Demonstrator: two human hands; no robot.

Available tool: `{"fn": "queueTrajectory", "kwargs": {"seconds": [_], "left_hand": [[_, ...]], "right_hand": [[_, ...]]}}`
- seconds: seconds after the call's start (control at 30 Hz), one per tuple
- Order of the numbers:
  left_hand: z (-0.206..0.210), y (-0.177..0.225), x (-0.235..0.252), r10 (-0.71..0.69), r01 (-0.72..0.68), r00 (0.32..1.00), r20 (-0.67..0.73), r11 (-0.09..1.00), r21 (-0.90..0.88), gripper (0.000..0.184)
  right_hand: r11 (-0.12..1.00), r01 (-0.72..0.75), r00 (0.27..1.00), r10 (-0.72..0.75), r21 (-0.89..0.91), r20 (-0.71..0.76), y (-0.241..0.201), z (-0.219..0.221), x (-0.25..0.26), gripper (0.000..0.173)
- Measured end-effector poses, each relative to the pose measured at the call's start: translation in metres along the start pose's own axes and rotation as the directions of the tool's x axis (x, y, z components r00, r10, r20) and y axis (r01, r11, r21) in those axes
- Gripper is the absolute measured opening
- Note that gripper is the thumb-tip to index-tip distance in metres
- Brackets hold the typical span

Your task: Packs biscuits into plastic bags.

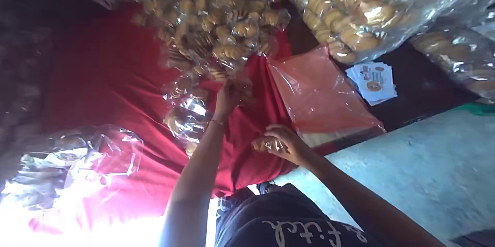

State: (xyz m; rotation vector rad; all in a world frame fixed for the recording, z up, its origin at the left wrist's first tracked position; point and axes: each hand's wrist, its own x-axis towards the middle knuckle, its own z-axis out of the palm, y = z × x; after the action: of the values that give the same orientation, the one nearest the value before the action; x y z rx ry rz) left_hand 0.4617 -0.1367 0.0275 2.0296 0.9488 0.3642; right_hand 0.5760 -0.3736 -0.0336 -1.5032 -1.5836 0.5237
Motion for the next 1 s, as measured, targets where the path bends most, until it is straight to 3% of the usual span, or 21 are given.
{"fn": "queueTrajectory", "kwargs": {"seconds": [0.03, 0.1, 0.17, 0.23, 0.3, 0.33, 0.4, 0.43, 0.47, 0.53, 0.6, 0.7, 0.77, 0.8, 0.83, 0.87, 0.9, 0.93, 1.0], "left_hand": [[-0.002, 0.008, -0.007, 0.134, -0.134, 0.99, 0.047, 0.991, 0.004, 0.03], [-0.007, 0.021, -0.018, 0.369, -0.388, 0.904, 0.216, 0.92, 0.052, 0.021], [-0.005, 0.026, -0.026, 0.425, -0.495, 0.803, 0.418, 0.866, 0.07, 0.018], [0.001, 0.021, -0.032, 0.365, -0.428, 0.755, 0.545, 0.904, -0.011, 0.015], [0.003, 0.004, -0.042, 0.346, -0.29, 0.754, 0.558, 0.938, -0.19, 0.022], [0.004, -0.008, -0.05, 0.366, -0.234, 0.762, 0.534, 0.925, -0.299, 0.033], [0.007, -0.03, -0.077, 0.394, -0.185, 0.789, 0.471, 0.884, -0.43, 0.075], [0.011, -0.039, -0.091, 0.41, -0.221, 0.8, 0.437, 0.88, -0.421, 0.089], [0.018, -0.047, -0.102, 0.424, -0.287, 0.818, 0.389, 0.886, -0.364, 0.092], [0.037, -0.052, -0.116, 0.384, -0.355, 0.898, 0.217, 0.921, -0.162, 0.075], [0.044, -0.049, -0.122, 0.309, -0.292, 0.946, 0.098, 0.944, -0.152, 0.064], [0.033, -0.045, -0.144, 0.326, -0.267, 0.928, 0.178, 0.919, -0.291, 0.063], [0.017, -0.041, -0.168, 0.3, -0.237, 0.928, 0.223, 0.934, -0.269, 0.062], [0.004, -0.039, -0.183, 0.228, -0.188, 0.961, 0.154, 0.952, -0.24, 0.054], [-0.009, -0.037, -0.196, 0.101, -0.104, 0.995, -0.029, 0.973, -0.206, 0.04], [-0.022, -0.04, -0.205, -0.07, 0.04, 0.968, -0.239, 0.991, -0.129, 0.028], [-0.035, -0.049, -0.211, -0.209, 0.212, 0.893, -0.398, 0.977, -0.039, 0.025], [-0.046, -0.061, -0.212, -0.303, 0.358, 0.83, -0.469, 0.933, 0.032, 0.03], [-0.053, -0.083, -0.206, -0.395, 0.473, 0.806, -0.44, 0.877, 0.081, 0.043]], "right_hand": [[1.0, 0.02, 1.0, -0.02, -0.012, -0.004, 0.005, -0.002, 0.005, 0.04], [0.991, 0.071, 0.995, -0.078, -0.118, -0.064, 0.014, -0.001, 0.013, 0.039], [0.966, 0.097, 0.98, -0.135, -0.239, -0.148, 0.02, -0.001, 0.018, 0.051], [0.961, 0.078, 0.975, -0.129, -0.266, -0.18, 0.024, -0.004, 0.023, 0.082], [0.974, 0.063, 0.992, -0.085, -0.216, -0.096, 0.027, -0.005, 0.026, 0.1], [0.982, 0.066, 0.996, -0.077, -0.178, -0.051, 0.028, -0.004, 0.026, 0.097], [0.989, 0.058, 0.998, -0.056, -0.137, 0.013, 0.031, -0.002, 0.026, 0.086], [0.992, 0.052, 0.998, -0.049, -0.119, 0.026, 0.032, 0.0, 0.027, 0.082], [0.995, 0.043, 0.999, -0.04, -0.095, 0.033, 0.031, 0.003, 0.029, 0.08], [0.999, 0.04, 0.998, -0.038, -0.031, 0.046, 0.027, 0.009, 0.028, 0.083], [0.996, 0.087, 0.995, -0.088, 0.018, 0.051, 0.021, 0.017, 0.021, 0.083], [0.989, 0.148, 0.989, -0.148, -0.002, 0.024, 0.009, 0.025, 0.007, 0.06], [0.982, 0.189, 0.981, -0.188, -0.025, 0.042, 0.008, 0.032, -0.006, 0.05], [0.982, 0.189, 0.981, -0.189, -0.009, 0.054, 0.01, 0.035, -0.01, 0.047], [0.985, 0.172, 0.984, -0.173, 0.026, 0.051, 0.013, 0.036, -0.009, 0.046], [0.988, 0.128, 0.99, -0.132, 0.081, 0.048, 0.012, 0.035, -0.007, 0.047], [0.987, 0.055, 0.996, -0.065, 0.153, 0.06, 0.007, 0.033, -0.005, 0.051], [0.975, -0.017, 0.996, -0.001, 0.22, 0.084, 0.002, 0.031, -0.002, 0.056], [0.955, -0.044, 0.989, 0.001, 0.292, 0.148, -0.008, 0.032, 0.008, 0.065]]}}
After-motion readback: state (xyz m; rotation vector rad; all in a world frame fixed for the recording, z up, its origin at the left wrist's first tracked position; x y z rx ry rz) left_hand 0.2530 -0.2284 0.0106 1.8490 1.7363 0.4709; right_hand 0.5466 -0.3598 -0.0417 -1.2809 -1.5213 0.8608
